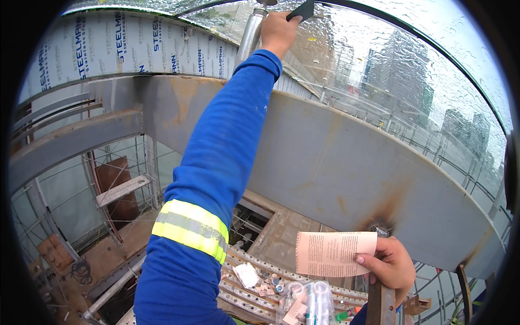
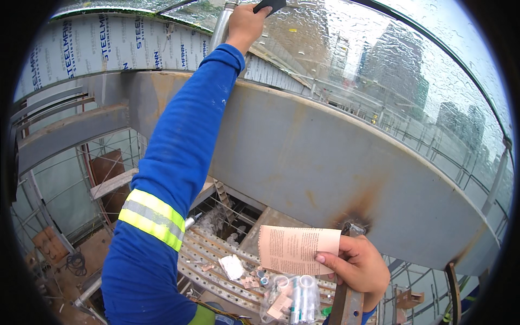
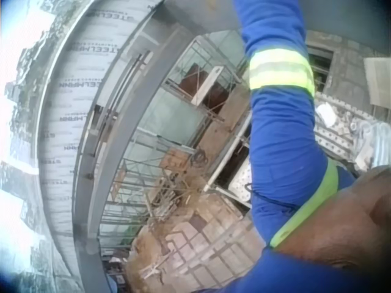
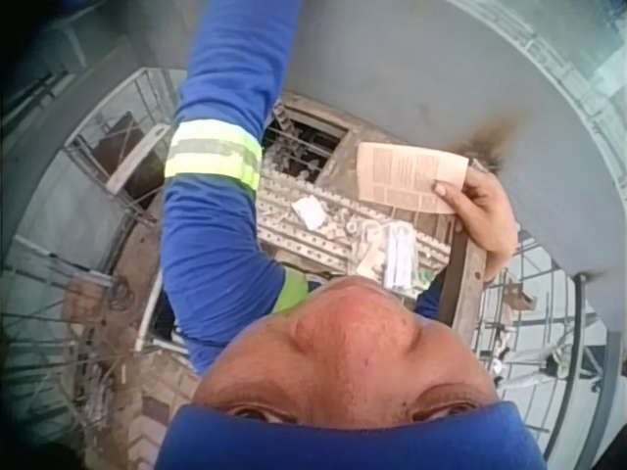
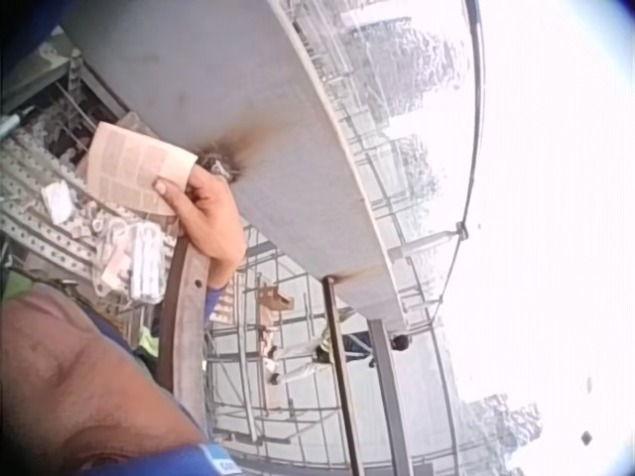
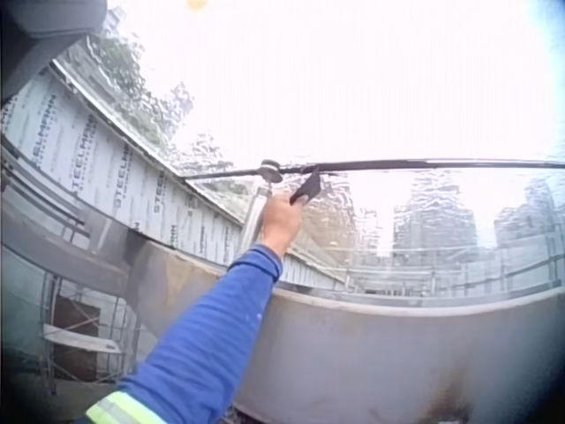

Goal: The person sets down a caulking gun, picks up a scraper blade and paper, and scrapes sealant from the glass canopy overhead, wiping residue onto the paper.

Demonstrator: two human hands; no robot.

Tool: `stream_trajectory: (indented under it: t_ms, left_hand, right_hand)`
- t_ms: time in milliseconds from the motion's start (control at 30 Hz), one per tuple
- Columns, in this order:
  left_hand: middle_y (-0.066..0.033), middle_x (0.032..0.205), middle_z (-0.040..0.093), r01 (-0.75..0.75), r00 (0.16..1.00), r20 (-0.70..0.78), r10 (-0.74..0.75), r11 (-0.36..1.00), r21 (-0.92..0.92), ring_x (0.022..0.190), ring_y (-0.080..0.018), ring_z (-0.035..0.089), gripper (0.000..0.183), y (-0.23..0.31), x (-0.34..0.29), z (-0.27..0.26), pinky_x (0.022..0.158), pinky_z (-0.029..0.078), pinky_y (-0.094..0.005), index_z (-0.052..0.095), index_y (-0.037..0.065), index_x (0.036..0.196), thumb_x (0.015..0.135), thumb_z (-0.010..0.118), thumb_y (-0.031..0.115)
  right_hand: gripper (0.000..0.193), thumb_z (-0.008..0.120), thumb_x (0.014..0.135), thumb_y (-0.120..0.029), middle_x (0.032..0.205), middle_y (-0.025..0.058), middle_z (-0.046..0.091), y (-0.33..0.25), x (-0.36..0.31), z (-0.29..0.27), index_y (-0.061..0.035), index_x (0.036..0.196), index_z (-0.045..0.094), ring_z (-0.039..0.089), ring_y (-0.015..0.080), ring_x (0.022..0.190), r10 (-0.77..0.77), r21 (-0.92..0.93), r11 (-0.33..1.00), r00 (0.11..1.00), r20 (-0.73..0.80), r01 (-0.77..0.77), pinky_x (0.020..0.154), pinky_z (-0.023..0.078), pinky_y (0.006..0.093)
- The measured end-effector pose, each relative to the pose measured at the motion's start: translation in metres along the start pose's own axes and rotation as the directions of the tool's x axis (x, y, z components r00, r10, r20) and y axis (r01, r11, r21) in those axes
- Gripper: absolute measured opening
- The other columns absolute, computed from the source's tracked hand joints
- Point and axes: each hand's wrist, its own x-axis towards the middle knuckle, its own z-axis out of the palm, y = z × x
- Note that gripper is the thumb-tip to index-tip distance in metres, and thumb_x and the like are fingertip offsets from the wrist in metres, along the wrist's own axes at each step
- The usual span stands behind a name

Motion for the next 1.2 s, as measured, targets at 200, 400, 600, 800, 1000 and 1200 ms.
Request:
stream_trajectory:
  t_ms: [200, 400, 600, 800, 1000, 1200]
  left_hand:
    - [-0.0191, 0.069, 0.068, 0.035, 0.999, 0.005, -0.035, 0.999, -0.027, 0.067, -0.0365, 0.066, 0.029, 0.002, 0.0, 0.004, 0.066, 0.05, -0.0433, 0.075, 0.003, 0.087, 0.084, 0.071, 0.031]
    - [-0.0192, 0.068, 0.067, 0.033, 0.999, 0.016, -0.032, 0.996, -0.08, 0.066, -0.0362, 0.066, 0.031, -0.001, 0.001, 0.007, 0.065, 0.05, -0.0435, 0.075, 0.002, 0.086, 0.084, 0.071, 0.032]
    - [-0.019, 0.068, 0.068, -0.014, 1.0, -0.021, 0.013, 1.0, -0.018, 0.065, -0.0361, 0.066, 0.03, -0.001, 0.003, 0.009, 0.065, 0.051, -0.0436, 0.075, 0.002, 0.086, 0.084, 0.07, 0.031]
    - [-0.0186, 0.068, 0.068, 0.021, 0.999, -0.034, -0.021, 0.999, 0.027, 0.066, -0.0366, 0.066, 0.029, 0.002, 0.007, 0.005, 0.066, 0.051, -0.0435, 0.075, 0.002, 0.083, 0.083, 0.07, 0.031]
    - [-0.0223, 0.078, 0.07, 0.06, 0.998, -0.021, -0.057, 0.976, 0.208, 0.075, -0.0365, 0.07, 0.035, 0.013, 0.009, 0.003, 0.069, 0.054, -0.0439, 0.073, -0.002, 0.09, 0.084, 0.07, 0.032]
    - [-0.0268, 0.08, 0.068, 0.04, 0.998, -0.059, -0.027, 0.972, 0.231, 0.081, -0.0427, 0.068, 0.041, 0.013, 0.01, 0.001, 0.073, 0.052, -0.0476, 0.073, -0.002, 0.085, 0.082, 0.07, 0.039]
  right_hand:
    - [0.019, 0.067, 0.092, -0.011, 0.067, 0.0019, 0.066, 0.001, 0.0, 0.001, 0.0017, 0.107, 0.069, 0.058, 0.0051, 0.049, 0.017, 0.021, 1.0, 1.0, -0.005, -0.017, 0.044, 0.046, 0.0192]
    - [0.02, 0.067, 0.092, -0.011, 0.067, 0.0017, 0.066, 0.002, 0.001, -0.001, 0.0015, 0.108, 0.068, 0.057, 0.0048, 0.049, -0.016, 0.003, 1.0, 1.0, -0.001, 0.016, 0.044, 0.045, 0.0192]
    - [0.019, 0.068, 0.092, -0.011, 0.067, 0.0016, 0.066, 0.003, 0.001, 0.0, 0.0013, 0.107, 0.069, 0.058, 0.005, 0.049, -0.009, -0.003, 1.0, 1.0, -0.005, 0.009, 0.043, 0.045, 0.0195]
    - [0.019, 0.067, 0.092, -0.011, 0.065, 0.0013, 0.065, 0.003, 0.0, 0.0, 0.0009, 0.107, 0.069, 0.057, 0.0052, 0.048, -0.02, -0.011, 1.0, 1.0, -0.002, 0.02, 0.042, 0.044, 0.0199]
    - [0.019, 0.067, 0.092, -0.011, 0.064, 0.0009, 0.064, 0.006, 0.0, -0.002, 0.0009, 0.107, 0.069, 0.055, 0.0048, 0.047, -0.046, -0.012, 0.999, 0.999, -0.007, 0.046, 0.042, 0.042, 0.0202]
    - [0.019, 0.067, 0.092, -0.01, 0.064, 0.001, 0.064, 0.004, 0.001, -0.001, 0.0013, 0.107, 0.069, 0.054, 0.0045, 0.047, -0.042, -0.014, 0.999, 0.999, -0.006, 0.042, 0.042, 0.041, 0.0201]
